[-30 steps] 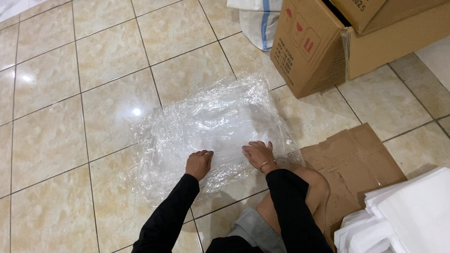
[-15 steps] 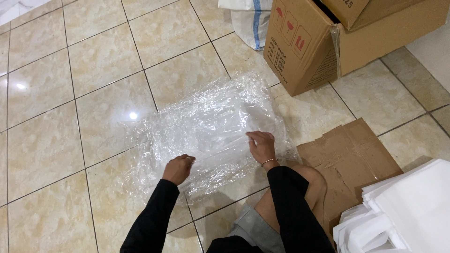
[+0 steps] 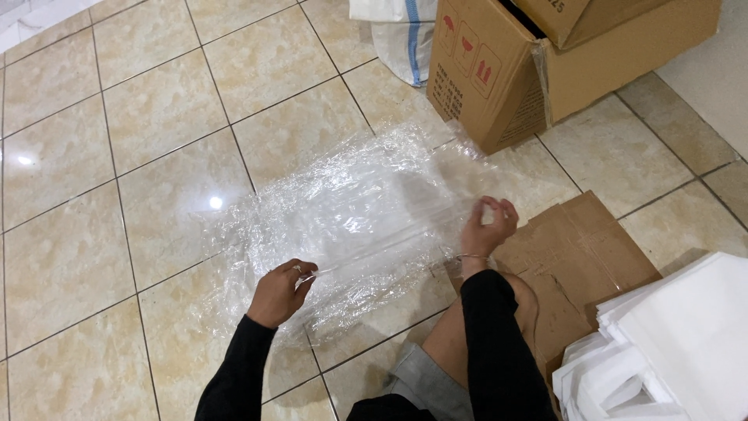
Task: The person sits on the floor and repeatedly takes stacks of white plastic bags, places them onto a sheet of bubble wrap, and folds the wrap over to enclose them. The wrapped bundles are set aside on a piece of cardboard as the process continues.
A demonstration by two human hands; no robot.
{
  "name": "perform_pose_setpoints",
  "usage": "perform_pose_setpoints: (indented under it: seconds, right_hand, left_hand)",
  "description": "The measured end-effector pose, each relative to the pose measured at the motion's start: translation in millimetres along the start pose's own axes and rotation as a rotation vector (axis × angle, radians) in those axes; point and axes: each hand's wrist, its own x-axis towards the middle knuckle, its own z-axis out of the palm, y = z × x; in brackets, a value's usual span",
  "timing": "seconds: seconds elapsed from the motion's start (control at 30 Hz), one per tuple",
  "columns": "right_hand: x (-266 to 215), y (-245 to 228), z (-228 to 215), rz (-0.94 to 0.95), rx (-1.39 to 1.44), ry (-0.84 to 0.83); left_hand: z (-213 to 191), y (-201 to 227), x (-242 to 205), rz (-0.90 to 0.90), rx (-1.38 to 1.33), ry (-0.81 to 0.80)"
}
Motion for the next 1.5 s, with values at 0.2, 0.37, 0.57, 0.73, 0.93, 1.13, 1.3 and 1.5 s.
perform_pose_setpoints:
  seconds: [0.2, 0.37, 0.57, 0.73, 0.93, 1.13, 1.3, 1.5]
  right_hand:
    - [36.3, -31.9, -39.1, 0.479, 0.418, 0.124]
    - [72.0, 23.7, -78.9, 0.511, 0.560, 0.279]
    - [118.4, 27.9, -154.7, 0.642, 0.531, 0.312]
    - [138.9, 26.6, -203.8, 0.674, 0.720, 0.280]
    - [90.8, 2.8, -242.1, 0.648, 0.962, -0.056]
    - [16.8, 51.3, -254.2, 0.391, 1.253, -0.343]
    - [20.8, 64.3, -266.2, 0.567, 0.673, -0.199]
    - [7.9, 108.5, -256.8, 0.836, 1.038, 0.148]
  left_hand:
    - [4.9, 31.2, 5.7, 0.050, -0.426, 0.000]
    - [18.6, 80.7, 20.9, 0.279, -0.494, -0.163]
    - [34.1, 168.3, 56.7, 0.642, -0.657, -0.052]
    - [63.4, 237.8, 90.9, 0.897, -0.672, 0.131]
    - [113.7, 330.8, 126.3, 1.158, -0.277, 0.558]
    - [157.4, 407.1, 116.0, 1.148, -0.013, 0.308]
    - [171.1, 426.9, 106.6, 0.851, -0.576, -0.619]
    - [206.3, 381.1, 112.1, 1.089, -0.157, -0.526]
